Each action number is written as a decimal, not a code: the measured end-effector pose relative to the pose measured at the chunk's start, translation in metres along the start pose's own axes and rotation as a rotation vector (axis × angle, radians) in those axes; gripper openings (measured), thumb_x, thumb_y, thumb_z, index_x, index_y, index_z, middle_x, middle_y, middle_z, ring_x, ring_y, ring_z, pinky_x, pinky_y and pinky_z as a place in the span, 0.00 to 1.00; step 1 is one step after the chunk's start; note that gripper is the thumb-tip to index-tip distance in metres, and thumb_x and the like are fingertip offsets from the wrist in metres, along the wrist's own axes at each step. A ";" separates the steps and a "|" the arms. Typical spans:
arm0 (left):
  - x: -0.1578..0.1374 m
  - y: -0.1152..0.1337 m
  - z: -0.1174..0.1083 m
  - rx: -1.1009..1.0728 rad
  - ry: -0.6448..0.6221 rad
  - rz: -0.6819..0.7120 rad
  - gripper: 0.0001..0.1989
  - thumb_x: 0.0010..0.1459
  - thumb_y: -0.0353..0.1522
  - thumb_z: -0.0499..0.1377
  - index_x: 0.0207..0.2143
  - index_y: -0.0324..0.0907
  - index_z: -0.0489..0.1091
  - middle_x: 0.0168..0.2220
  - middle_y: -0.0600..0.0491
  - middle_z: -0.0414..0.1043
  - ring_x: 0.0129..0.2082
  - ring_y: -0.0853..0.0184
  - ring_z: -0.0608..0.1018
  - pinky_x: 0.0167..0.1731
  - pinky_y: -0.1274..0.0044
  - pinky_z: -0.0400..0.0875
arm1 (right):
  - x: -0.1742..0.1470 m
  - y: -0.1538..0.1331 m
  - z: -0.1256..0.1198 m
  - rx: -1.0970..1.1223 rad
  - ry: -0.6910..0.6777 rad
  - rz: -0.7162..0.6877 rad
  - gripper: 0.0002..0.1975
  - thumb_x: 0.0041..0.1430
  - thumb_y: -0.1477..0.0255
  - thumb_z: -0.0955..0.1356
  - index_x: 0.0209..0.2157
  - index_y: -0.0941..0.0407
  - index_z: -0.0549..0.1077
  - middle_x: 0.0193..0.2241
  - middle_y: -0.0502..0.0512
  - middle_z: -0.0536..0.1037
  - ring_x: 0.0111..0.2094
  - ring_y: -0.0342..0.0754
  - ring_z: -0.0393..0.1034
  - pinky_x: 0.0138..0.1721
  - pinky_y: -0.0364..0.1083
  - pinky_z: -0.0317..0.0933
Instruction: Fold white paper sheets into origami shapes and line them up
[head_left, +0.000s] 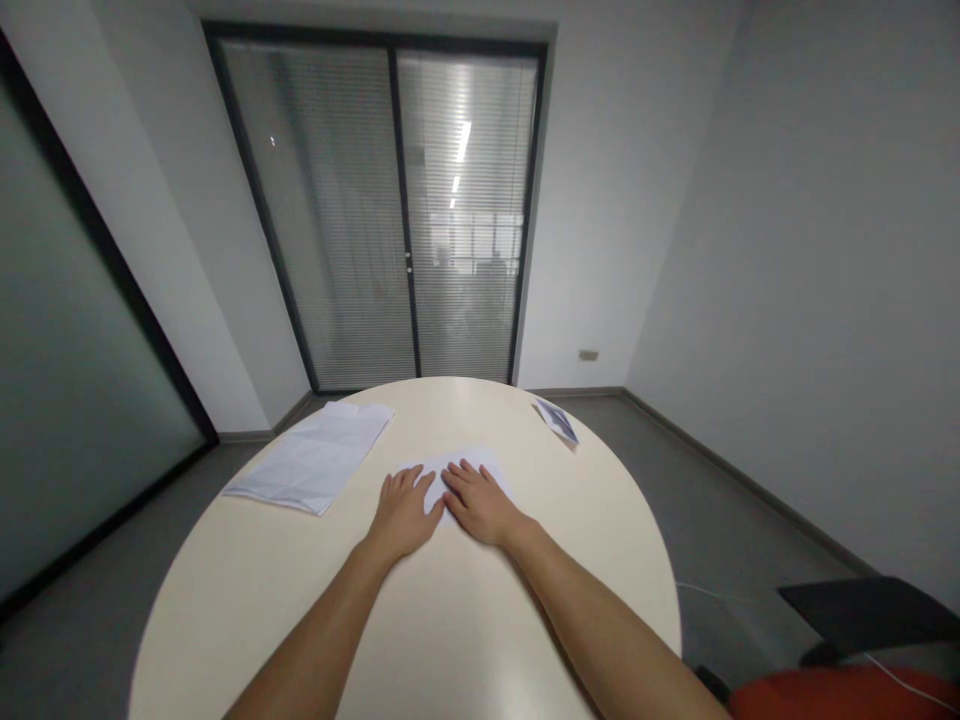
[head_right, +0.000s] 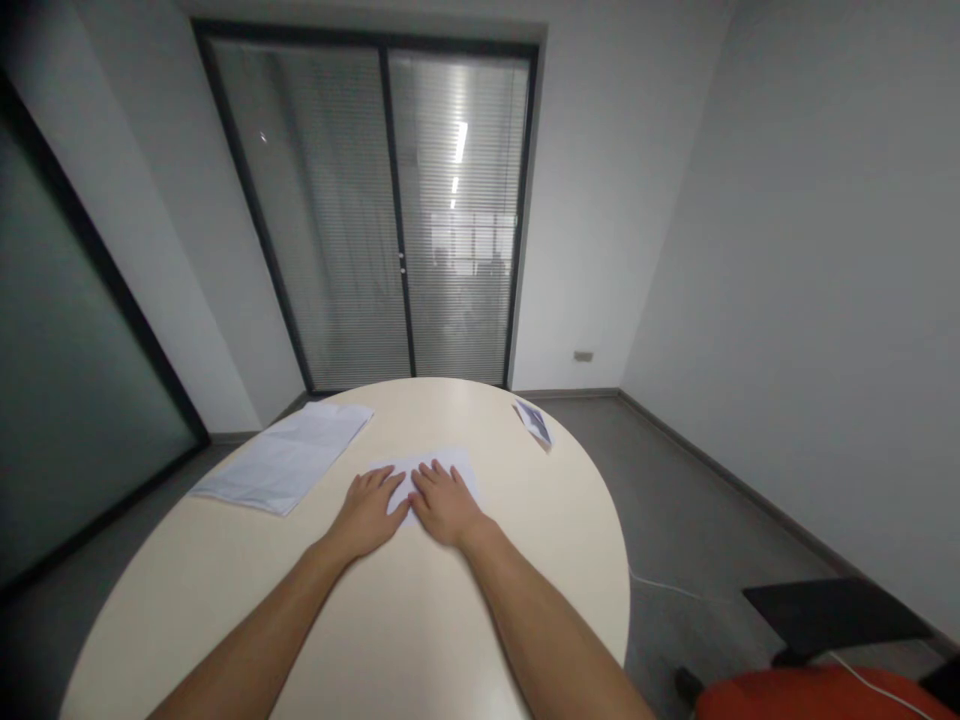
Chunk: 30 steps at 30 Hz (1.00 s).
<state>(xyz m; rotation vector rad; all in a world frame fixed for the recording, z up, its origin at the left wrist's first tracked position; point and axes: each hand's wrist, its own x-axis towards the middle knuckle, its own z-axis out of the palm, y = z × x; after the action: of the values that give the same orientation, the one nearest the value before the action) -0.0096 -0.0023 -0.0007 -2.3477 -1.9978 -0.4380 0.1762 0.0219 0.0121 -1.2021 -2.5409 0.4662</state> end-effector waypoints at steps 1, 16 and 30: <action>-0.001 0.001 -0.001 -0.015 -0.012 0.028 0.26 0.66 0.44 0.51 0.62 0.43 0.67 0.66 0.43 0.63 0.65 0.52 0.64 0.66 0.56 0.52 | 0.000 0.001 -0.001 -0.003 -0.010 0.024 0.28 0.73 0.61 0.54 0.69 0.57 0.58 0.70 0.61 0.55 0.71 0.60 0.43 0.69 0.64 0.39; -0.005 0.003 -0.005 -0.131 -0.121 0.176 0.28 0.65 0.45 0.53 0.65 0.46 0.63 0.69 0.46 0.57 0.70 0.53 0.57 0.68 0.53 0.44 | 0.002 0.024 -0.010 -0.008 0.053 0.131 0.28 0.72 0.60 0.56 0.68 0.56 0.60 0.71 0.63 0.52 0.72 0.59 0.39 0.68 0.63 0.36; 0.001 -0.001 0.005 0.011 0.005 -0.009 0.24 0.68 0.41 0.49 0.62 0.44 0.67 0.66 0.44 0.63 0.67 0.51 0.64 0.66 0.49 0.47 | 0.001 0.042 -0.013 -0.133 0.169 0.292 0.27 0.71 0.65 0.58 0.67 0.60 0.61 0.70 0.67 0.54 0.72 0.61 0.41 0.68 0.64 0.37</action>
<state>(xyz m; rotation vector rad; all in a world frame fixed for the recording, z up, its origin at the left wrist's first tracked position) -0.0099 0.0001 -0.0051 -2.3299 -2.0049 -0.4313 0.2096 0.0499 0.0067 -1.6002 -2.2941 0.2475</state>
